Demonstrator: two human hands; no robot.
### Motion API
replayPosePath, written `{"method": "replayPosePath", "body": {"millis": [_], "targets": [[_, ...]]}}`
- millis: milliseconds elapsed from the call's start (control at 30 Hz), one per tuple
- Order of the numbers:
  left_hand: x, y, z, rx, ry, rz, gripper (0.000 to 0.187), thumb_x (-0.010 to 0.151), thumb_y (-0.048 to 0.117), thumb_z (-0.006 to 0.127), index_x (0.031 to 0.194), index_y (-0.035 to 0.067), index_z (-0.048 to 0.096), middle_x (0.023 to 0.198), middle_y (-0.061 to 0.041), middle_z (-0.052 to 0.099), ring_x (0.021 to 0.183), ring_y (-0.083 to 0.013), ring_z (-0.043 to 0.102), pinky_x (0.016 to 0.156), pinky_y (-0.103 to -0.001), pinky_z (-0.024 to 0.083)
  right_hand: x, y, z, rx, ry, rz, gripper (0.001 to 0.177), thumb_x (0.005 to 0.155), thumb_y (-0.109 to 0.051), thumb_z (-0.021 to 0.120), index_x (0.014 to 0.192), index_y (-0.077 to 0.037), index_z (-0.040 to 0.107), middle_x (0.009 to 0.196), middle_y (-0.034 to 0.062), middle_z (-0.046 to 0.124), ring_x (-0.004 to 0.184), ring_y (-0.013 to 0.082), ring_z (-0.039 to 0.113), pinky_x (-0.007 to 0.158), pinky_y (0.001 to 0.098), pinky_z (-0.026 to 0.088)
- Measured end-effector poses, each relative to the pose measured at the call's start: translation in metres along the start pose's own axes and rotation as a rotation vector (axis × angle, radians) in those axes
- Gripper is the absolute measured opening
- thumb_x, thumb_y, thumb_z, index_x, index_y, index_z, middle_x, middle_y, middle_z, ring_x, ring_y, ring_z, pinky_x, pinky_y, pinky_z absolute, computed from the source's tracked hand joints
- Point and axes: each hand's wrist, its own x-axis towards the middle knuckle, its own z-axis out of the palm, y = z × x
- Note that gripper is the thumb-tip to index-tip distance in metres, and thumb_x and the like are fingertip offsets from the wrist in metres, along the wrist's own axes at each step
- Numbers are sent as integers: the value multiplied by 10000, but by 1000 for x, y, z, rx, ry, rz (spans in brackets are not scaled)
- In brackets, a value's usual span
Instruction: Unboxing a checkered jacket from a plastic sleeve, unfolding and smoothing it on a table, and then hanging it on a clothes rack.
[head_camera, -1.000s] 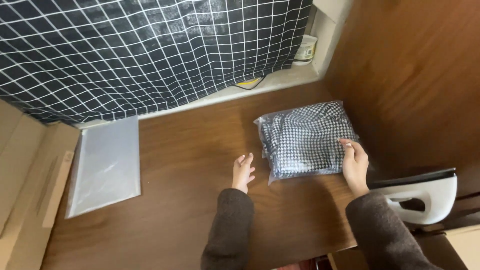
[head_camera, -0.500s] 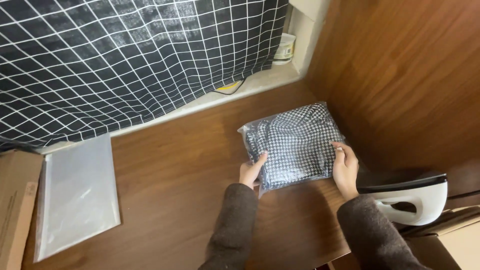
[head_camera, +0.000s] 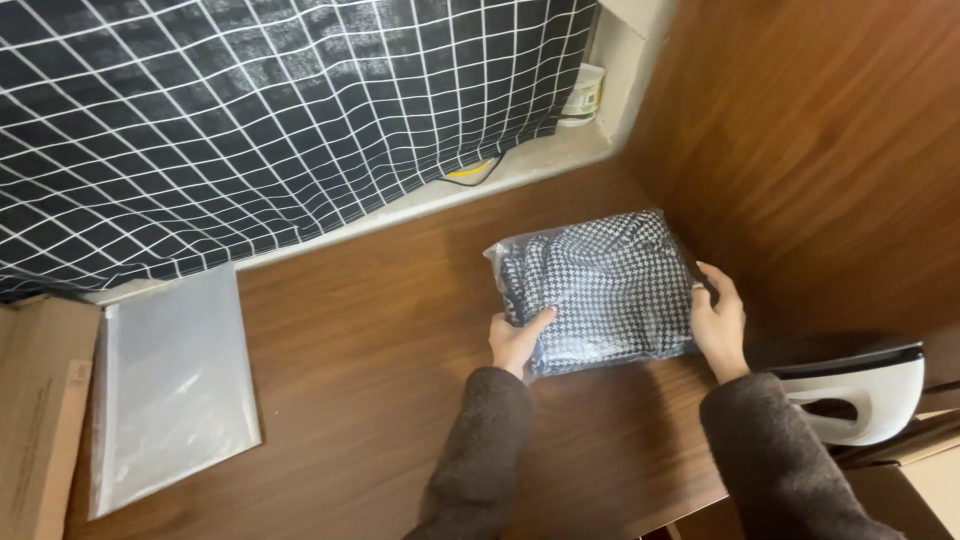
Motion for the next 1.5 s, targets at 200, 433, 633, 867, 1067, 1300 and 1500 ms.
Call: {"method": "replayPosePath", "body": {"millis": [200, 433, 633, 867, 1067, 1300, 1500], "targets": [[-21, 2, -54, -1, 57, -26, 747, 508, 402, 839, 1062, -14, 561, 1047, -198, 599, 1070, -287, 538, 859, -358, 461, 4, 30, 17, -28, -88, 75, 317, 871, -168, 479, 1181, -146, 542, 1175, 184, 520, 1142, 322, 446, 945, 464, 338], [-42, -3, -117, -87, 86, -40, 751, 521, 335, 851, 1085, -45, 532, 1039, -230, 587, 1057, -303, 543, 827, -368, 470, 3, 72, 63, 21, -193, 78, 300, 847, -171, 497, 1128, -171, 602, 1061, 109, 592, 1046, 239, 519, 897, 397, 385], [-51, -18, -170, -168, 161, -67, 755, 539, 286, 860, 1111, -69, 518, 1030, -247, 576, 1040, -310, 544, 797, -375, 479, -27, 50, 107, 80, -300, 62, 294, 822, -124, 513, 1093, -83, 621, 1072, 183, 591, 1056, 283, 521, 901, 395, 388], [-42, -37, -216, -95, 216, -63, 793, 559, 372, 847, 1144, -56, 525, 1095, -253, 562, 1094, -319, 515, 867, -384, 450, -40, 52, 150, 57, -477, 120, 291, 815, -178, 540, 1063, -67, 644, 1081, 185, 594, 1020, 321, 542, 834, 429, 448], [-23, -47, -239, -30, 230, -67, 845, 563, 448, 836, 1181, -28, 511, 1129, -234, 555, 1114, -302, 505, 903, -378, 436, -66, 12, 141, 182, -569, 293, 327, 840, -148, 502, 1102, 30, 584, 1110, 267, 547, 987, 393, 545, 751, 493, 467], [-36, -34, -241, 39, 142, -63, 888, 639, 497, 763, 1292, 13, 405, 1279, -229, 441, 1216, -309, 397, 993, -397, 354, -46, -21, 126, -16, -688, 250, 397, 832, -195, 517, 1177, -2, 545, 1107, 282, 552, 970, 395, 559, 729, 493, 486], [-28, -51, -258, 190, 288, 29, 769, 761, 464, 616, 1332, 25, 346, 1401, -292, 182, 1294, -365, 236, 1075, -427, 222, 29, -12, 184, -180, -625, -190, 332, 836, -275, 549, 1136, -146, 609, 979, 148, 639, 965, 294, 581, 774, 429, 480]]}}
